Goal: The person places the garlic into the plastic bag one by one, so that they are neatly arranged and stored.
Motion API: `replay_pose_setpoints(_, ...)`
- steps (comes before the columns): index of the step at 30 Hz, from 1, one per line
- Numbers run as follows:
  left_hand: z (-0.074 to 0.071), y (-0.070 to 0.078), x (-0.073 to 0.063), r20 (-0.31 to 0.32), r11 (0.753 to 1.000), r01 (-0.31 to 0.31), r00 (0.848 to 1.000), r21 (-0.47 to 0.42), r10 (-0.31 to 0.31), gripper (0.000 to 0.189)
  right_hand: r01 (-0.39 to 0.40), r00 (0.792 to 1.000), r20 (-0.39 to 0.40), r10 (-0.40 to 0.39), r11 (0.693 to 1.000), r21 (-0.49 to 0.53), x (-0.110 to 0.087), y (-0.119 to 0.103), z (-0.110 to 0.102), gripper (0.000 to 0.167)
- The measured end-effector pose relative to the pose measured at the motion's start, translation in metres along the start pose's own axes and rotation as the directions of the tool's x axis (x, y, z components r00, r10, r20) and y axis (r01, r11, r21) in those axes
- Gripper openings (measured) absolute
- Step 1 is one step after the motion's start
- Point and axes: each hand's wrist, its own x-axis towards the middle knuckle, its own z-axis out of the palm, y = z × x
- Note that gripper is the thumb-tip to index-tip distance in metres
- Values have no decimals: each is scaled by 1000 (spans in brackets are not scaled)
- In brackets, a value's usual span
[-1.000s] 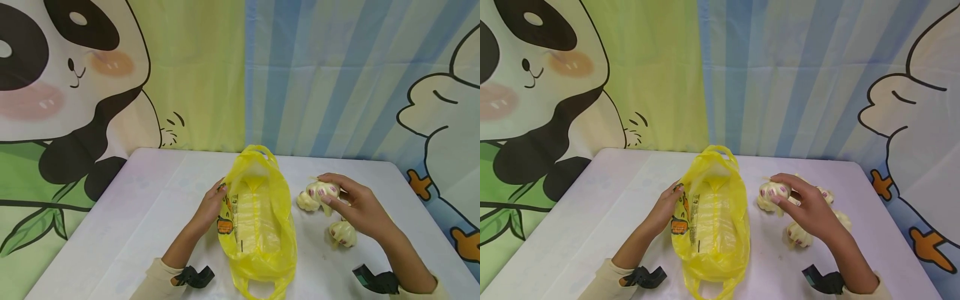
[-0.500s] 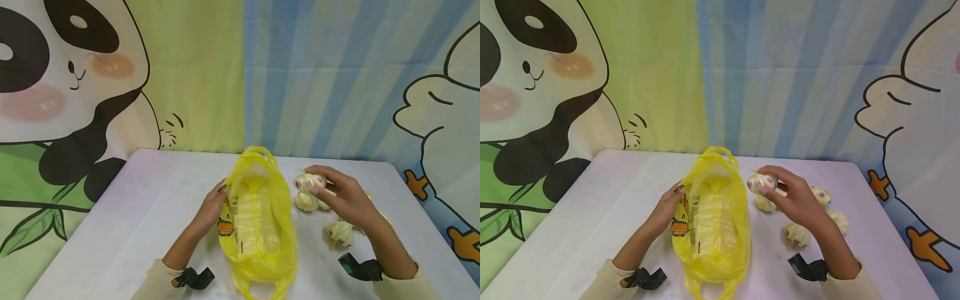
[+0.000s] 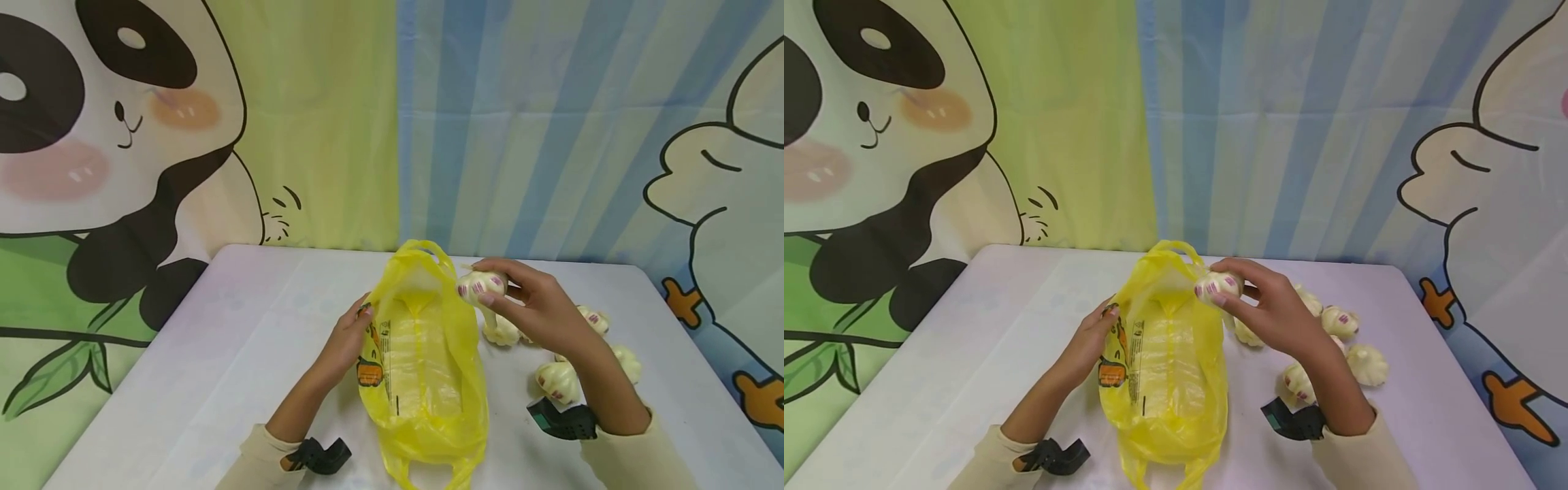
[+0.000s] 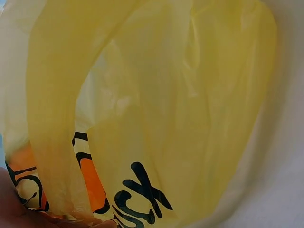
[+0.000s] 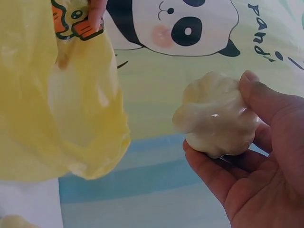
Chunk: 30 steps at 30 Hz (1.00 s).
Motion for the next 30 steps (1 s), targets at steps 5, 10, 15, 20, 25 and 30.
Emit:
replay_pose_setpoints(5, 1, 0, 0, 1, 1000, 6, 1000, 7, -6, 56, 11, 999, 31, -13, 999, 38, 10, -1, 8, 37)
replay_pose_setpoints(10, 3, 1, 0, 0, 1000, 8, 1000, 6, -8, 55, -1, 998, 69, -5, 996, 84, 21, 2, 22, 36)
replay_pose_setpoints(15, 7, 0, -1, 14, 1000, 2, 1000, 2, -2, 54, -21, 994, 113, 7, 993, 120, 32, 5, 38, 37)
replay_pose_setpoints(20, 8, 1, -2, -1, 1000, 1, 1000, 7, -1, 54, -53, 989, 149, 28, 985, 165, 41, 8, 51, 38)
replay_pose_setpoints(25, 8, 0, -3, -5, 1000, 4, 1000, 15, -4, 54, -107, 978, 196, 75, 982, 157, 45, 11, 60, 37)
replay_pose_setpoints(30, 9, 2, -3, -4, 1000, 3, 1000, 8, -3, 56, -98, 970, 234, 71, 989, 107, 50, 12, 59, 35)
